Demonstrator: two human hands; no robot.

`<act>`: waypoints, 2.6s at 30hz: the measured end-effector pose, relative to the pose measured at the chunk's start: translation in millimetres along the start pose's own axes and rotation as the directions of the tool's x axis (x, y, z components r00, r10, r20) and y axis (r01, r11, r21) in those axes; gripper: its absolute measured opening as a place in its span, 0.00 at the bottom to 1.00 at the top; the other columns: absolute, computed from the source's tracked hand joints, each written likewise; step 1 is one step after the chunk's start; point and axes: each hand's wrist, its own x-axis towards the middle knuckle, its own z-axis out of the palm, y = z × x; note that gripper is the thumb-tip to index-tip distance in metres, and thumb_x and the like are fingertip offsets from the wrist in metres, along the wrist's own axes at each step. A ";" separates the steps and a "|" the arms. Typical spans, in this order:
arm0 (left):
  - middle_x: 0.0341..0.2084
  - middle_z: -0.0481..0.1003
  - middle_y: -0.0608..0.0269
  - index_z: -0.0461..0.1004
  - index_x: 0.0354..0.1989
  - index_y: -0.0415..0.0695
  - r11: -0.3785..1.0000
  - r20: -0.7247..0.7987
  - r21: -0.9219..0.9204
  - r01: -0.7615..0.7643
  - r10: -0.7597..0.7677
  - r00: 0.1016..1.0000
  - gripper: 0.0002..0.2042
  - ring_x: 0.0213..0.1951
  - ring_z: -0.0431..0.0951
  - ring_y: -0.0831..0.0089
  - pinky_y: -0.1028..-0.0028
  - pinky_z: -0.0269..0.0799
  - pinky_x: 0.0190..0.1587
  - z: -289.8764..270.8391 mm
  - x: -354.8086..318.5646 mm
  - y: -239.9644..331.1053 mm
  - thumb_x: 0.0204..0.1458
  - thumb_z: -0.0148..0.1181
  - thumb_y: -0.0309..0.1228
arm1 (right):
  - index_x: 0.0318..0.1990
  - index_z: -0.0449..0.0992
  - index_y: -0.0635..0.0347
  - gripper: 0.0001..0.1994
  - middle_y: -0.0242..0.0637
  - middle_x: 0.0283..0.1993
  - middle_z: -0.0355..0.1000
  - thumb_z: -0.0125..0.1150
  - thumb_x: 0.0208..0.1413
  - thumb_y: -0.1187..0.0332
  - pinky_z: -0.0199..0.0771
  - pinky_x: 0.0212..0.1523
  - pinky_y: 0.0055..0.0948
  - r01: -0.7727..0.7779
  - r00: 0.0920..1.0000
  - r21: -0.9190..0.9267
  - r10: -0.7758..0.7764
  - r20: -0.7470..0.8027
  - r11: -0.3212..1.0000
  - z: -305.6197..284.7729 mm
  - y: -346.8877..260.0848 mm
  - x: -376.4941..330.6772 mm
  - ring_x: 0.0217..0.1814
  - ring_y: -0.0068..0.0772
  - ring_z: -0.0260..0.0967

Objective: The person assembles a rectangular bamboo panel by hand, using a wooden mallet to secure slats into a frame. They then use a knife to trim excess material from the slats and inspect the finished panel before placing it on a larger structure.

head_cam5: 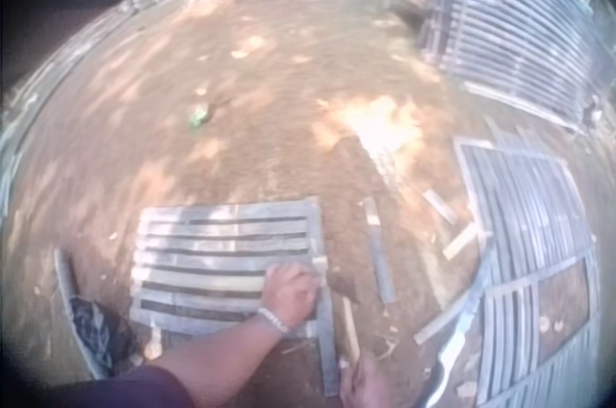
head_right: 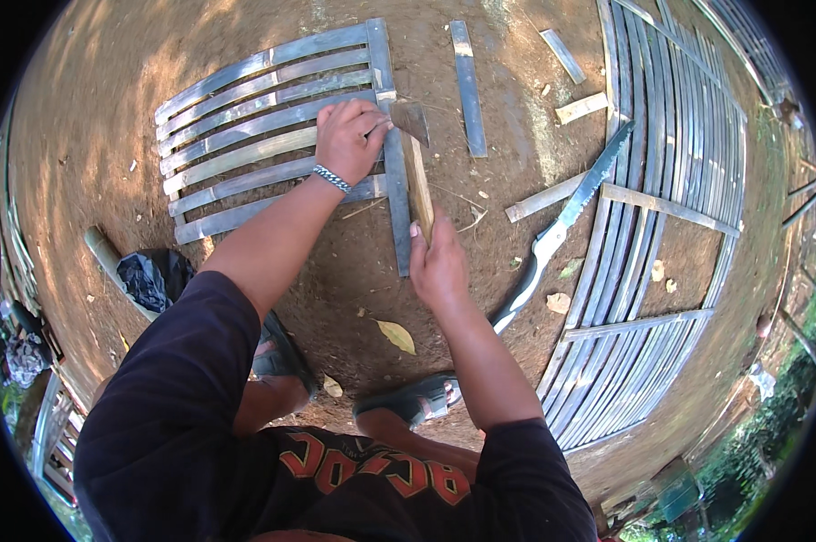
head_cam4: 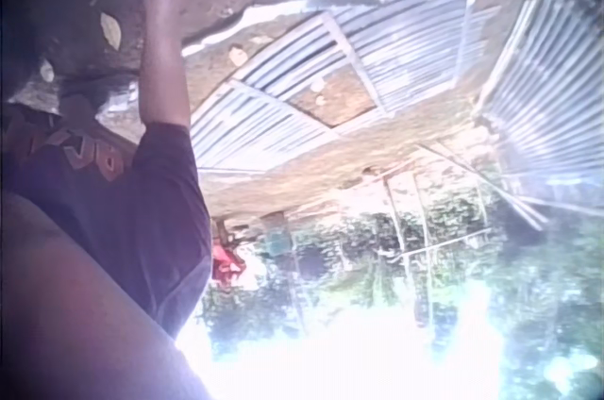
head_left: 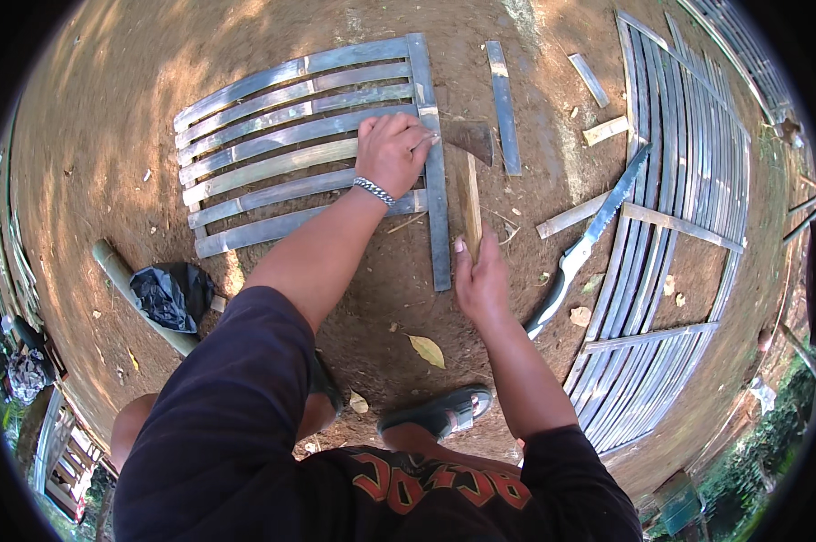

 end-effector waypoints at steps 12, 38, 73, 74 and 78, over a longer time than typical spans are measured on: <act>0.33 0.77 0.69 0.81 0.28 0.47 1.000 -0.005 0.002 0.005 -0.005 1.000 0.04 0.39 0.76 0.67 0.64 0.60 0.47 0.8 1.5 0.1 0.49 0.68 0.31 | 0.66 0.61 0.59 0.24 0.62 0.51 0.72 0.55 0.63 0.69 0.75 0.47 0.53 0.048 0.999 -0.064 -0.048 -0.007 0.997 -3.2 1.0 13.6 0.48 0.67 0.74; 0.45 0.76 0.60 0.79 0.51 0.49 0.998 0.084 -0.055 -0.011 0.016 0.996 0.14 0.52 0.73 0.59 0.58 0.59 0.61 -18.1 20.0 -27.1 0.57 0.58 0.31 | 0.66 0.61 0.66 0.25 0.62 0.53 0.72 0.56 0.62 0.71 0.75 0.51 0.49 -0.019 0.999 0.006 0.019 -0.029 1.000 -14.9 22.4 -27.8 0.52 0.65 0.73; 0.74 0.54 0.64 0.53 0.74 0.50 0.845 0.497 0.371 -0.385 0.169 0.851 0.26 0.76 0.45 0.67 0.50 0.33 0.76 41.7 113.6 -28.3 0.68 0.38 0.39 | 0.60 0.67 0.60 0.20 0.54 0.41 0.75 0.56 0.61 0.74 0.78 0.39 0.47 -0.036 0.990 -0.212 0.063 0.125 0.977 -10.1 13.1 20.1 0.40 0.58 0.78; 0.74 0.54 0.64 0.53 0.74 0.50 0.849 0.496 0.366 -0.380 0.168 0.852 0.26 0.76 0.45 0.67 0.50 0.33 0.76 41.7 113.9 -25.9 0.68 0.38 0.39 | 0.61 0.67 0.59 0.20 0.54 0.41 0.75 0.55 0.61 0.73 0.78 0.39 0.48 -0.024 0.995 -0.176 0.040 0.089 0.984 -11.3 14.4 19.2 0.40 0.59 0.78; 0.74 0.54 0.64 0.52 0.74 0.49 0.834 0.490 0.390 -0.390 0.170 0.855 0.26 0.76 0.46 0.67 0.50 0.33 0.76 36.9 115.5 -31.9 0.68 0.39 0.38 | 0.62 0.64 0.59 0.21 0.58 0.42 0.75 0.55 0.62 0.73 0.77 0.40 0.50 0.122 0.992 -0.042 -0.121 0.020 0.992 -17.3 7.9 21.1 0.41 0.62 0.77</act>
